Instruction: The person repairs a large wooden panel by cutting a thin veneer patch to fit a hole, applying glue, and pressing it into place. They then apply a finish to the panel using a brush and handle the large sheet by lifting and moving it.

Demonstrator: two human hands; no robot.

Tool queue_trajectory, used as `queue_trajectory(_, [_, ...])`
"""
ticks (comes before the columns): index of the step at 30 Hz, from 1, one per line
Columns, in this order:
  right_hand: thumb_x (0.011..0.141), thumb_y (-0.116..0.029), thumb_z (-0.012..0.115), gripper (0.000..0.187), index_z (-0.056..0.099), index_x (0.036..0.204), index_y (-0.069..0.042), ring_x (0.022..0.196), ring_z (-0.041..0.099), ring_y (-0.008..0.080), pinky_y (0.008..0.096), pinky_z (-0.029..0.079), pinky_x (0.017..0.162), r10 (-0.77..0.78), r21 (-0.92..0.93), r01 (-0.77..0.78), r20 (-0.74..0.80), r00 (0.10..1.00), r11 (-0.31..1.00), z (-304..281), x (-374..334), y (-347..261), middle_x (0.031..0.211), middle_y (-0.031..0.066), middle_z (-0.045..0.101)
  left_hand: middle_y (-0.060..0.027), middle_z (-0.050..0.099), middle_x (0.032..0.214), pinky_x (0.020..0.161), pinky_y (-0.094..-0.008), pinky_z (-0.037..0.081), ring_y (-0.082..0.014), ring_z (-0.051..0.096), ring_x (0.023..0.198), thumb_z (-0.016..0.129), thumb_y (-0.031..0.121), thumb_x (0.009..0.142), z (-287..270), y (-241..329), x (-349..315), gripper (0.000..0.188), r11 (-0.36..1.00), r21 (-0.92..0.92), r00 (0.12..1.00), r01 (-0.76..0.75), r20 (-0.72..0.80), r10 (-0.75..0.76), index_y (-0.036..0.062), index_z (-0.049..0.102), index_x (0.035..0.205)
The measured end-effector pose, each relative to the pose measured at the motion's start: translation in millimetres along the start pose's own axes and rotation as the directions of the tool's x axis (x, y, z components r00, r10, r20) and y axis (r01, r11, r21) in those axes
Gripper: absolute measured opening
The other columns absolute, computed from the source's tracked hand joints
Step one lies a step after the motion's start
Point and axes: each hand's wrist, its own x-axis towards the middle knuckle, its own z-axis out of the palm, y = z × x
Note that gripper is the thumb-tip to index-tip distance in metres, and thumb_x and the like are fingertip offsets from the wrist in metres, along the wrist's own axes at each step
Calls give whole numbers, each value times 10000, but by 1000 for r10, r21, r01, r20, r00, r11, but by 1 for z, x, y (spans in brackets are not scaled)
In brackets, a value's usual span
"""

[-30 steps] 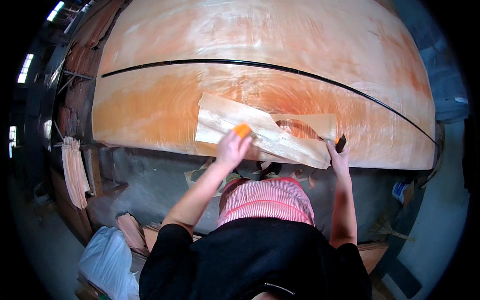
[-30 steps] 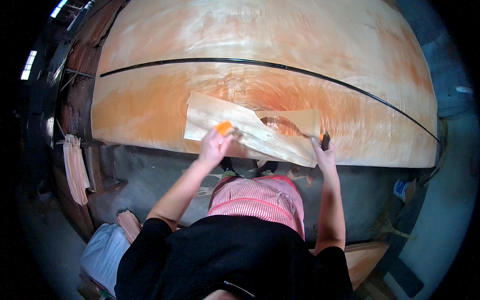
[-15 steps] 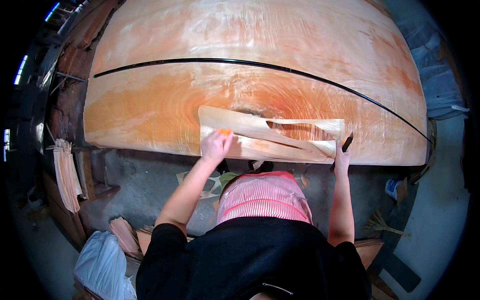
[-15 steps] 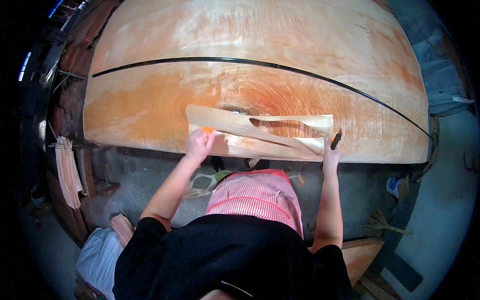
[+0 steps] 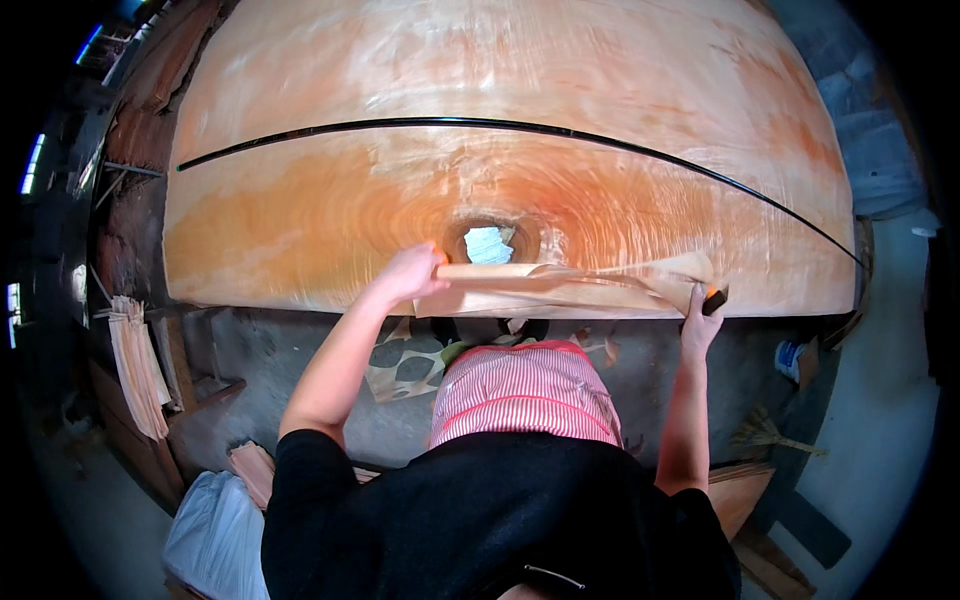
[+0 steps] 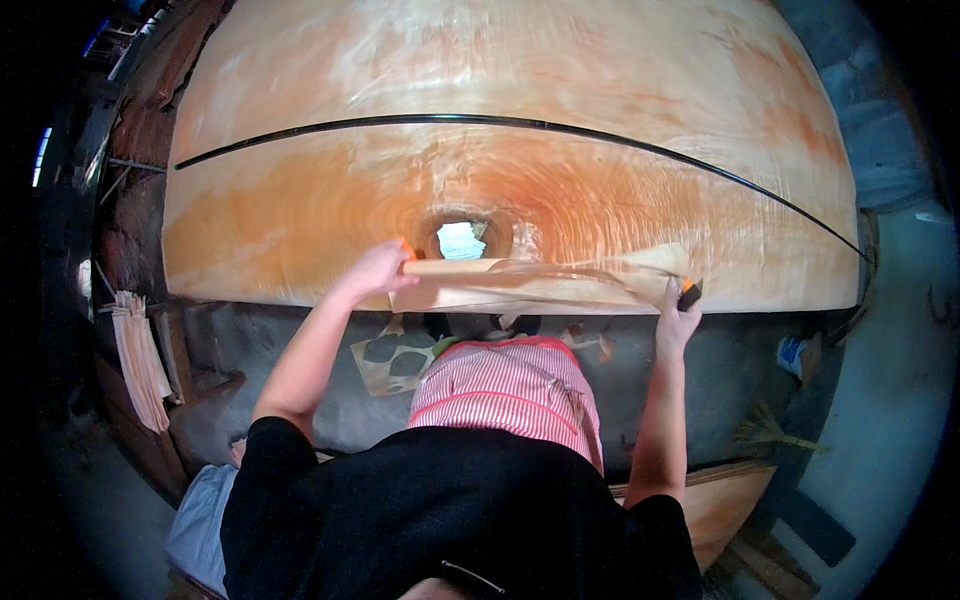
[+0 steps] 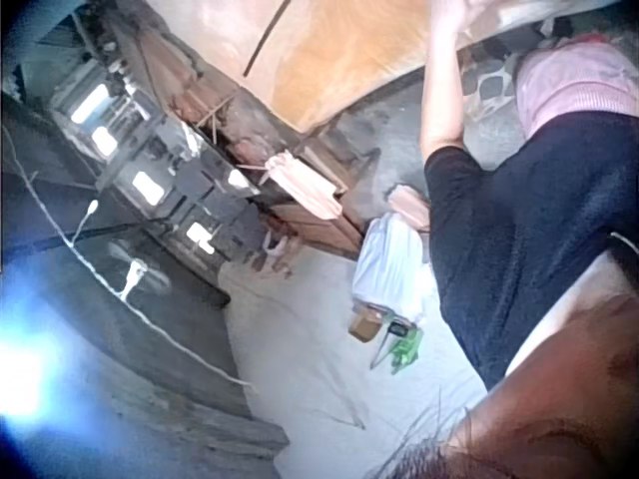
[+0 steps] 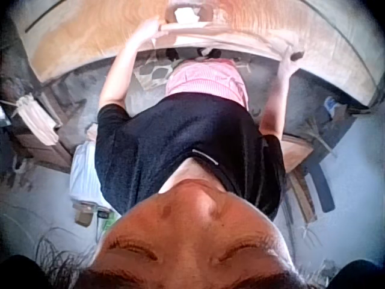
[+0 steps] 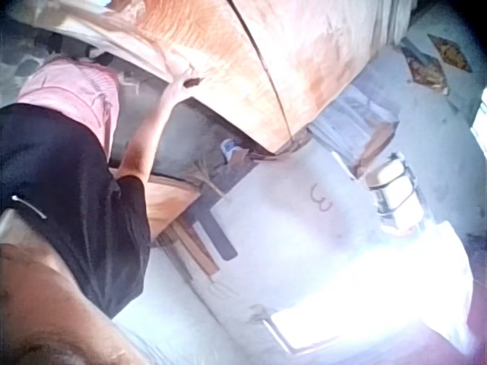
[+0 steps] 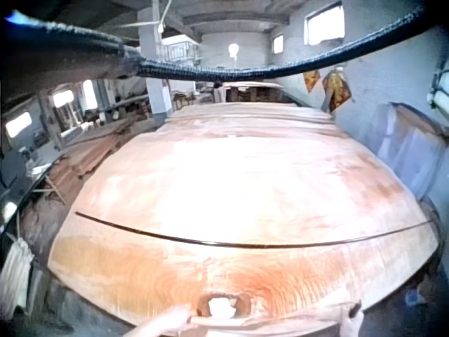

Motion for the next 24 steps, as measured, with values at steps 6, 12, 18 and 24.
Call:
queue_trajectory(6, [805,-130,541,164,549,854,26,675,463,60,207,384,615,132,66,-137,70,989,988,-33,-17,-16,744,-8,523,-192,567,835,673,-362,421,-308,549,779,481,243,746,-7,24,-61,310,910,-389,817,141,565,114,4,518,941])
queue_trajectory(12, [803,-153,549,180,558,833,25,665,459,59,207,379,605,229,-150,-200,208,951,968,-40,-16,-17,714,-18,520,-187,558,917,744,-365,409,-316,530,856,449,283,805,4,20,-63,347,880,-461,870,112,473,137,22,485,1031])
queue_trajectory(18, [798,-237,561,242,571,849,-2,566,465,57,203,372,519,215,-186,-177,205,955,966,-37,-15,-3,654,-10,522,-173,556,850,706,-355,417,-302,535,816,560,387,737,7,7,-44,425,897,-442,967,27,239,89,15,530,941])
queue_trajectory(24, [795,-263,564,216,554,740,-55,413,333,24,184,234,388,282,-173,-254,156,947,951,-46,-23,-2,506,-63,405,-119,549,779,671,-302,424,-219,532,735,631,324,706,12,5,-39,370,929,-370,953,24,288,90,0,520,845])
